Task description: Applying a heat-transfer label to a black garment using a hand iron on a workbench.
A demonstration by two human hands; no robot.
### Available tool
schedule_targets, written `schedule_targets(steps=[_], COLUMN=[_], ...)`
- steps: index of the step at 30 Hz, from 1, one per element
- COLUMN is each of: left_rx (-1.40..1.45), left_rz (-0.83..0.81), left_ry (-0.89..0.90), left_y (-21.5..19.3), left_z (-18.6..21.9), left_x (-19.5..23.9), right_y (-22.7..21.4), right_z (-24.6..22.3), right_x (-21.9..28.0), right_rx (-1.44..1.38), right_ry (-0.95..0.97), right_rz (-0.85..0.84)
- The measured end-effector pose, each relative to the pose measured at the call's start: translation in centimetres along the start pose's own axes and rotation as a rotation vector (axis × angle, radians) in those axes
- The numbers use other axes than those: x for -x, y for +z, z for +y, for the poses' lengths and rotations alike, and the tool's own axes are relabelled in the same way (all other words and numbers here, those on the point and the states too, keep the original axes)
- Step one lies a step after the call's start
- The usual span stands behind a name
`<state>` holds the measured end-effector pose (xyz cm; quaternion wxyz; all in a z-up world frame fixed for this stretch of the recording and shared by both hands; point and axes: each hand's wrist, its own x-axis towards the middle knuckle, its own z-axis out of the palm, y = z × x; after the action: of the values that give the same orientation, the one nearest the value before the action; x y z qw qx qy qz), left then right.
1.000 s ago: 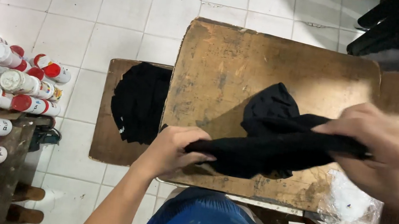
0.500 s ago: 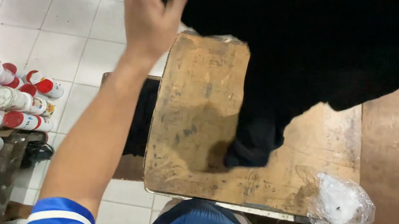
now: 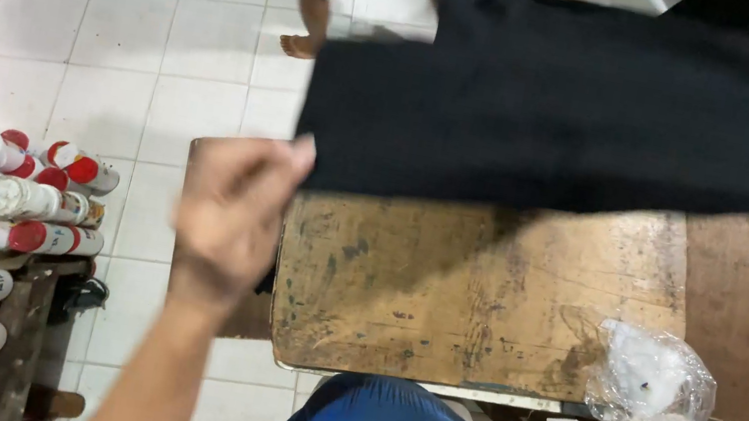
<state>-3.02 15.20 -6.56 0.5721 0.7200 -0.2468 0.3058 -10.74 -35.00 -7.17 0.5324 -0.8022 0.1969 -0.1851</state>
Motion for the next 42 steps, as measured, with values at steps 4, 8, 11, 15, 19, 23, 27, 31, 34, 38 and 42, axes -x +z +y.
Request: schedule_targets(steps=[4,8,11,15,19,23,27,31,34,38,42], left_rx=[-0.341,-0.347,-0.346,-0.389,-0.433,-0.411,-0.540,-0.422,-0.429,-0.339,-0.166], left_rz=[-0.248,-0.347,-0.477,-0.625,-0.370,-0.374,-0.534,-0.471,-0.495,-0.289,-0.109], left_ry=[-0.037,-0.209,-0.321,-0.796,-0.936,-1.113,-1.225,-1.421,-1.503,-1.449,-1.413], left_y=[0.0,1.7,2.6,3.4,5.1,7.4,8.5,8.0,7.9,7.6,6.5], left_z=[-5.1,-10.1,-12.7,-11.5,-12.1,-15.9,-19.5,-17.4,-15.3,-15.6,-14.3], left_x=[13.2,24.7,30.5,28.9,26.1,24.7,27.6,26.7,27.3,29.8,28.6], right_y=[2.5,7.7,10.2,11.5,12.7,14.8,13.8,12.9,14.0,15.1,14.6], right_z=[4.9,16.6,22.9,25.6,29.7,28.4,24.5,23.9,27.1,29.1,27.4], right_x=[2.0,4.5,6.1,8.4,10.3,10.8,10.1,9.6,10.8,11.6,11.8], right_rx=[-0.019,-0.528,-0.474,-0.109,-0.117,-0.194,-0.187,-0.106,0.057,0.005,-0.338], right_ry=[0.144,0.244,0.416,0.487,0.645,0.752,0.522,0.540,0.641,0.629,0.598], right_rz=[0.078,0.083,0.136,0.024,0.101,-0.035,-0.218,-0.326,-0.328,-0.202,-0.010])
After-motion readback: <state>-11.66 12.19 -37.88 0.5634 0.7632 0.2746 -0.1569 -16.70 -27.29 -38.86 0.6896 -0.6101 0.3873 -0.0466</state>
